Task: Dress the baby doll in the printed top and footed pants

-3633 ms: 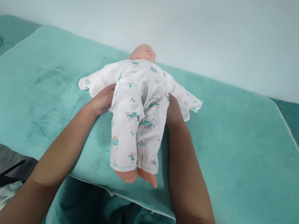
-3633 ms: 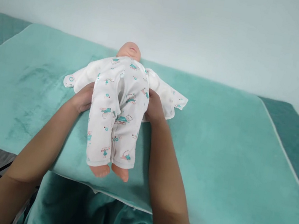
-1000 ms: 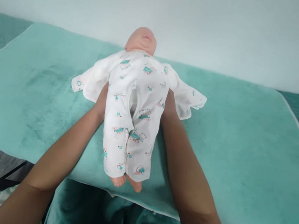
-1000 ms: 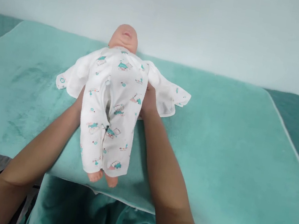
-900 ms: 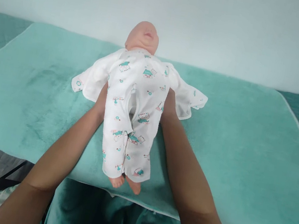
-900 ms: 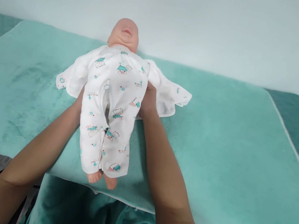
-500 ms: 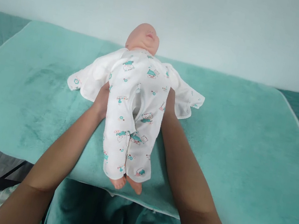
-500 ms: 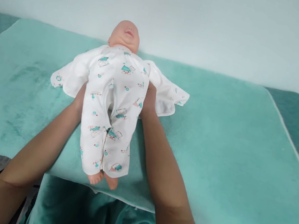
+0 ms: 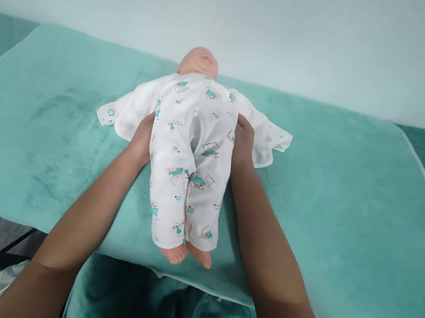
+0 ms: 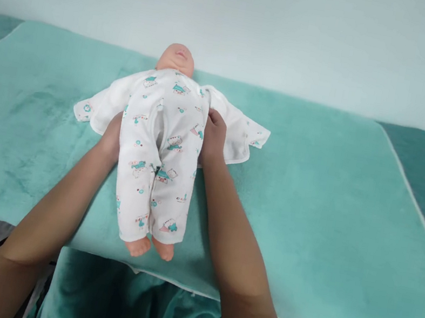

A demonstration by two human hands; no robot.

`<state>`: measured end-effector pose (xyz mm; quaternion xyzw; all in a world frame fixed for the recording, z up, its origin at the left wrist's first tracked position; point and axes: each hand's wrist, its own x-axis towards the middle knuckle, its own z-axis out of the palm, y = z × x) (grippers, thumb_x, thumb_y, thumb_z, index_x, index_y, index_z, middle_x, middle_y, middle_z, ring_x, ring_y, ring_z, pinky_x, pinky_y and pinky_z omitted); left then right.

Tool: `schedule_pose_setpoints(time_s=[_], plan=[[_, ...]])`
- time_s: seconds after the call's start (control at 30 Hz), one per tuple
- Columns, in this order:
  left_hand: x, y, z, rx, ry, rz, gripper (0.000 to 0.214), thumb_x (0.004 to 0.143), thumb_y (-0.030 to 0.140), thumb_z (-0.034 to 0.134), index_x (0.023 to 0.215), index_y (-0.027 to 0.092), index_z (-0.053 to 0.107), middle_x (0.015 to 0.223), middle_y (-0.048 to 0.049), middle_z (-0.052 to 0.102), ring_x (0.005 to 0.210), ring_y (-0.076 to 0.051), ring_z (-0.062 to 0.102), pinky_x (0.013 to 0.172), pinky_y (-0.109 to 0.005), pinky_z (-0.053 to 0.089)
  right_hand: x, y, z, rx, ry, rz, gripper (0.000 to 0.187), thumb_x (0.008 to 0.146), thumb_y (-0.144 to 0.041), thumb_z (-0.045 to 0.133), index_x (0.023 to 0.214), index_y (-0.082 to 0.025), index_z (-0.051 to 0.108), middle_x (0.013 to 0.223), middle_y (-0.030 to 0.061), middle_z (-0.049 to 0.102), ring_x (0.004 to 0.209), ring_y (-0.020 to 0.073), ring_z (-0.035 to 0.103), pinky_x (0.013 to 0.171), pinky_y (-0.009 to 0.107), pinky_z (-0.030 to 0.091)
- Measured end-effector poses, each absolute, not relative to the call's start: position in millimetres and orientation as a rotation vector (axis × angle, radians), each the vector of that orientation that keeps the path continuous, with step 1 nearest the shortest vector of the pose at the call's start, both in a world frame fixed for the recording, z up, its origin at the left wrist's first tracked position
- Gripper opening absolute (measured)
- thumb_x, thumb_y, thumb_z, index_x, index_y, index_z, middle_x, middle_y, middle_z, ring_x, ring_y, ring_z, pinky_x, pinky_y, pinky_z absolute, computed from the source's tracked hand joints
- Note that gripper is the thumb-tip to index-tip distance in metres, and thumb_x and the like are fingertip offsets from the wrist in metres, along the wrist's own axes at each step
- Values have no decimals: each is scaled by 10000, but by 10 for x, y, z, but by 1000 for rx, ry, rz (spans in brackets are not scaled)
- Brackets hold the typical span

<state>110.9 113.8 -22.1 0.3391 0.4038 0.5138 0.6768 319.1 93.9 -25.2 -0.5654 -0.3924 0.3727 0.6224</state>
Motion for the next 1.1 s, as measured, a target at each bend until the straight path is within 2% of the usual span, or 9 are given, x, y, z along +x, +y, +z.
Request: schedule_pose_setpoints(time_s=[0.1, 0.27, 0.33, 0.47, 0.67, 0.8, 0.93, 1.1], plan=[[1094, 1138, -190, 774, 865, 1130, 241, 843, 289, 668, 1047, 197, 756, 1121, -46, 789, 1303, -319, 630, 1122, -466, 513, 3204, 960, -278, -1320, -870, 757, 137, 786, -349, 633, 840, -227, 666, 860, -4, 699, 886, 189, 637, 823, 325, 543], [1117, 1114, -73, 705, 670, 1062, 501, 941, 571, 582, 1268, 210, 698, 1291, -86, 742, 1410, -336, 554, 1193, -496, 451, 3219, 1023, -319, -1322, -963, 497, 162, 872, -365, 579, 938, -259, 683, 967, 6, 704, 980, 181, 660, 907, 327, 531], [1133, 1118, -59, 711, 630, 1052, 548, 956, 609, 552, 1307, 207, 675, 1315, -84, 732, 1424, -337, 540, 1205, -492, 439, 3219, 1034, -287, -1287, -1026, 440, 175, 896, -360, 564, 964, -275, 701, 1030, 10, 714, 1050, 185, 666, 962, 339, 524], [1147, 1164, -106, 689, 665, 1027, 552, 947, 607, 570, 1317, 208, 668, 1320, -88, 728, 1408, -333, 560, 1202, -499, 448, 3197, 1000, -175, -1173, -1178, 512, 192, 909, -350, 582, 983, -292, 750, 1147, 7, 741, 1160, 199, 663, 1074, 382, 493], [1134, 1244, -190, 639, 759, 1011, 474, 950, 494, 601, 1301, 183, 675, 1284, -101, 747, 1351, -300, 614, 1193, -480, 464, 3184, 965, -159, -1166, -1212, 602, 223, 925, -383, 587, 1043, -299, 757, 1202, 2, 749, 1215, 210, 648, 1121, 415, 465], [1135, 1259, -201, 600, 831, 1026, 411, 968, 422, 588, 1270, 160, 685, 1237, -104, 767, 1298, -273, 650, 1174, -449, 484, 3247, 1179, -193, -1253, -1147, 497, 191, 931, -370, 572, 970, -269, 729, 1098, 18, 754, 1119, 213, 655, 1057, 394, 481], [1138, 1266, -220, 629, 817, 1039, 377, 944, 404, 629, 1230, 170, 705, 1216, -88, 776, 1276, -272, 664, 1156, -441, 503, 3348, 1477, -105, -1378, -1267, 402, 67, 853, -278, 658, 821, -245, 706, 889, 10, 706, 931, 210, 636, 954, 383, 488], [1142, 1283, -229, 625, 850, 1031, 381, 965, 418, 594, 1240, 180, 705, 1188, -94, 784, 1302, -283, 647, 1165, -464, 494, 3479, 1586, 38, -1311, -1491, 609, 41, 822, -263, 726, 820, -230, 703, 904, 5, 691, 877, 176, 597, 889, 357, 493]])
